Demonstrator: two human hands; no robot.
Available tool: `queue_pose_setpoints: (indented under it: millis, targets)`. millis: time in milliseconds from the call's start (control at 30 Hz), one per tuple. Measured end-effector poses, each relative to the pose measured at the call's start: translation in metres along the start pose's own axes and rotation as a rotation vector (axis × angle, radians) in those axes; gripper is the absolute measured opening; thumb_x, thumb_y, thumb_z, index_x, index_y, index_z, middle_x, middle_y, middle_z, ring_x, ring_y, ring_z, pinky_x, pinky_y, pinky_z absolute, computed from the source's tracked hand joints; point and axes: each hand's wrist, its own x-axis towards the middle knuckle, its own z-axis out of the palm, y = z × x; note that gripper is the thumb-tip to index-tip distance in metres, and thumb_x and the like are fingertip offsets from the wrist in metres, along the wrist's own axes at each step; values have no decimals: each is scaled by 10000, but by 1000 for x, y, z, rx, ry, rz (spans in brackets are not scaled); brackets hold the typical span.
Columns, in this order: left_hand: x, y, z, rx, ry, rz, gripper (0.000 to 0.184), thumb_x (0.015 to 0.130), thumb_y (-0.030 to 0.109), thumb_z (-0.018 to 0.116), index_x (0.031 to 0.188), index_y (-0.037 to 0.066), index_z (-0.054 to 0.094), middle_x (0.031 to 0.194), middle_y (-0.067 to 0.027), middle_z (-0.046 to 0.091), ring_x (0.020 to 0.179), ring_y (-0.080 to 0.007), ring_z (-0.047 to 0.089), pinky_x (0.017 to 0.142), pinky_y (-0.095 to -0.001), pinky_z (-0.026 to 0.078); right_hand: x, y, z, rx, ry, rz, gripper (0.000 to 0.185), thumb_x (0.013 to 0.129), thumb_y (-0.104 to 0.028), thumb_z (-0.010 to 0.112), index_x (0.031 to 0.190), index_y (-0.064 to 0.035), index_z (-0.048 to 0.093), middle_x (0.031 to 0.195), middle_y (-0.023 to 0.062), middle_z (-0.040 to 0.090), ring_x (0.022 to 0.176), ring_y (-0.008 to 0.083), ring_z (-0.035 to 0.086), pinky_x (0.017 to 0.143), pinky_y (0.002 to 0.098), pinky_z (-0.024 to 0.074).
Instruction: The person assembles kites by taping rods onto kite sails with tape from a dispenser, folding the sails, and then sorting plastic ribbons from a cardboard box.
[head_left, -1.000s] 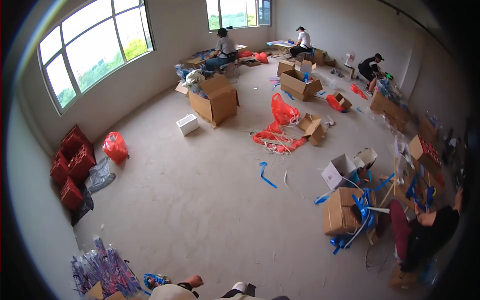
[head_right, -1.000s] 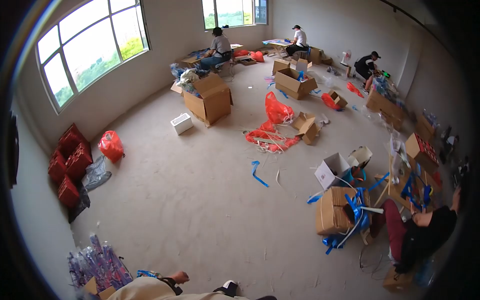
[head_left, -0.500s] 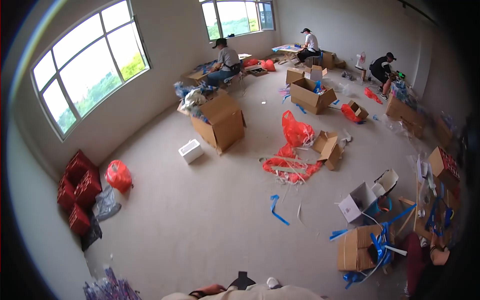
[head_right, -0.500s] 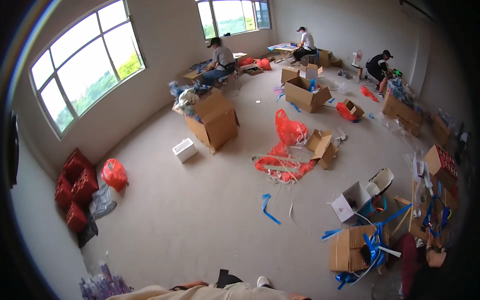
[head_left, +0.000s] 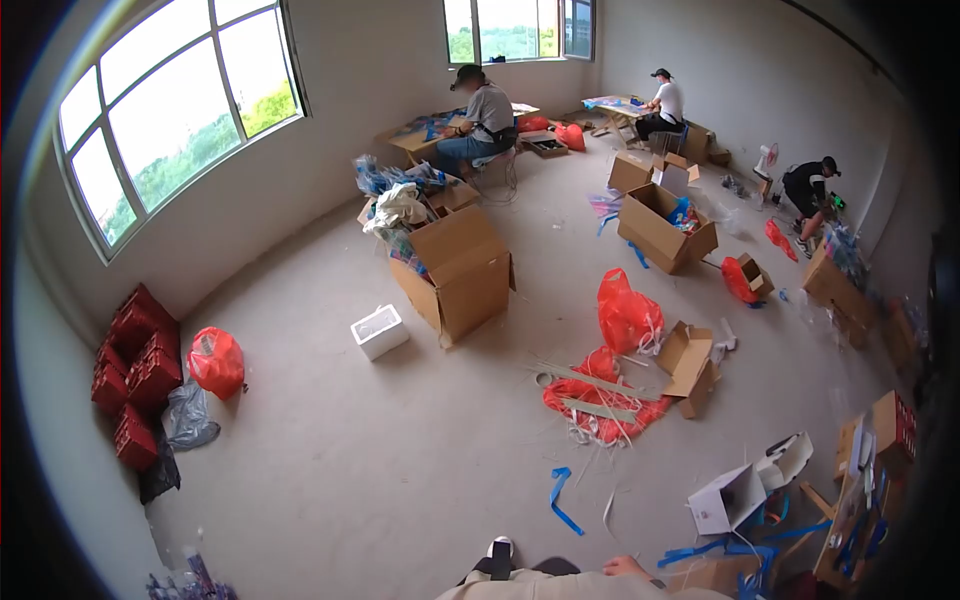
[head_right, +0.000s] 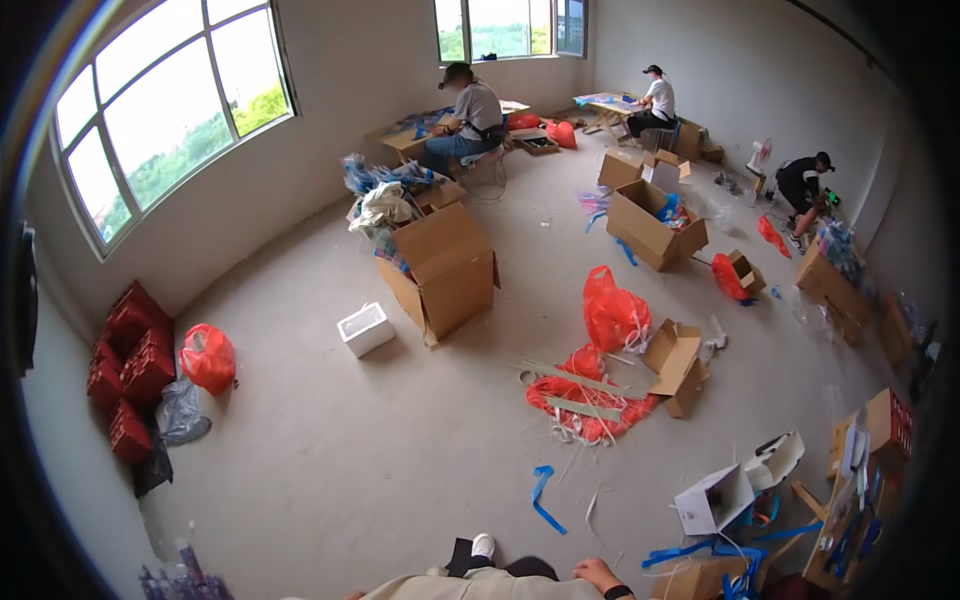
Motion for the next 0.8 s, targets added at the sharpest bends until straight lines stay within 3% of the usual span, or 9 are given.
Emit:
queue_pose_setpoints:
  millis: [100, 133, 233, 300, 400, 533, 600, 700, 800]
  targets:
    - [68, 84, -91, 76, 158, 214, 321, 786, 362, 537, 785, 66, 663, 795, -165, 645, 751, -278, 625, 712, -395, 487, 37, -43, -35, 315, -8, 275, 319, 760, -174, 649, 999, 35, 623, 829, 128, 664, 730, 172, 645, 688, 288, 506]
    - [86, 120, -128, 215, 218, 346, 364, 779, 396, 531, 836, 57, 650, 894, -182, 628, 861, -373, 581, 778, -447, 463, 52, -47, -43, 314, -21, 285, 319, 760, -174, 649, 999, 35, 623, 829, 128, 664, 730, 172, 645, 688, 288, 506]
    - [114, 235, -235, 22, 366, 384, 382, 770, 356, 572, 1014, 67, 626, 955, -194, 623, 944, -348, 578, 825, -416, 463, 124, -50, -70, 486, 37, 296, 244, 731, -162, 627, 881, 29, 651, 786, 142, 662, 723, 203, 651, 685, 303, 510]
    - [124, 294, -291, -85, 479, 466, 362, 766, 306, 584, 1022, 54, 619, 936, -188, 632, 921, -343, 588, 807, -399, 473, 178, -30, -87, 183, 44, -36, 220, 733, -147, 621, 852, 36, 654, 771, 148, 658, 686, 205, 651, 670, 304, 516]
    - [112, 359, -359, -105, 527, 473, 343, 767, 279, 571, 1011, 42, 621, 900, -187, 637, 884, -339, 600, 790, -392, 480, 257, -39, -137, 39, 123, -145, 162, 736, -109, 613, 790, 43, 635, 704, 137, 635, 604, 180, 632, 567, 282, 519]
    - [123, 375, -417, -34, 428, 387, 333, 760, 270, 570, 990, 37, 634, 905, -188, 639, 880, -334, 605, 801, -386, 479, 345, -95, -232, 16, 29, -200, 143, 747, -128, 607, 744, 14, 621, 664, 114, 620, 586, 164, 615, 518, 263, 504]
    - [138, 356, -427, -64, 430, 294, 321, 752, 269, 578, 957, 32, 647, 891, -193, 639, 876, -337, 606, 798, -380, 480, 378, -153, -269, 673, 121, 301, 146, 809, -168, 594, 844, -28, 611, 736, 78, 622, 633, 167, 607, 550, 260, 490]
    - [153, 338, -438, -192, 348, 86, 311, 742, 297, 582, 866, 25, 669, 870, -179, 644, 868, -333, 609, 786, -383, 482, 438, -219, -324, 761, 94, 193, 137, 841, -139, 549, 895, -21, 592, 747, 97, 616, 633, 164, 608, 508, 248, 486]
    - [175, 336, -459, 27, 44, -36, 352, 729, 361, 580, 858, 49, 680, 893, -135, 652, 871, -311, 611, 798, -386, 474, 499, -266, -364, 802, 71, 183, 138, 847, -134, 541, 881, -10, 591, 743, 92, 615, 625, 150, 603, 499, 242, 483]
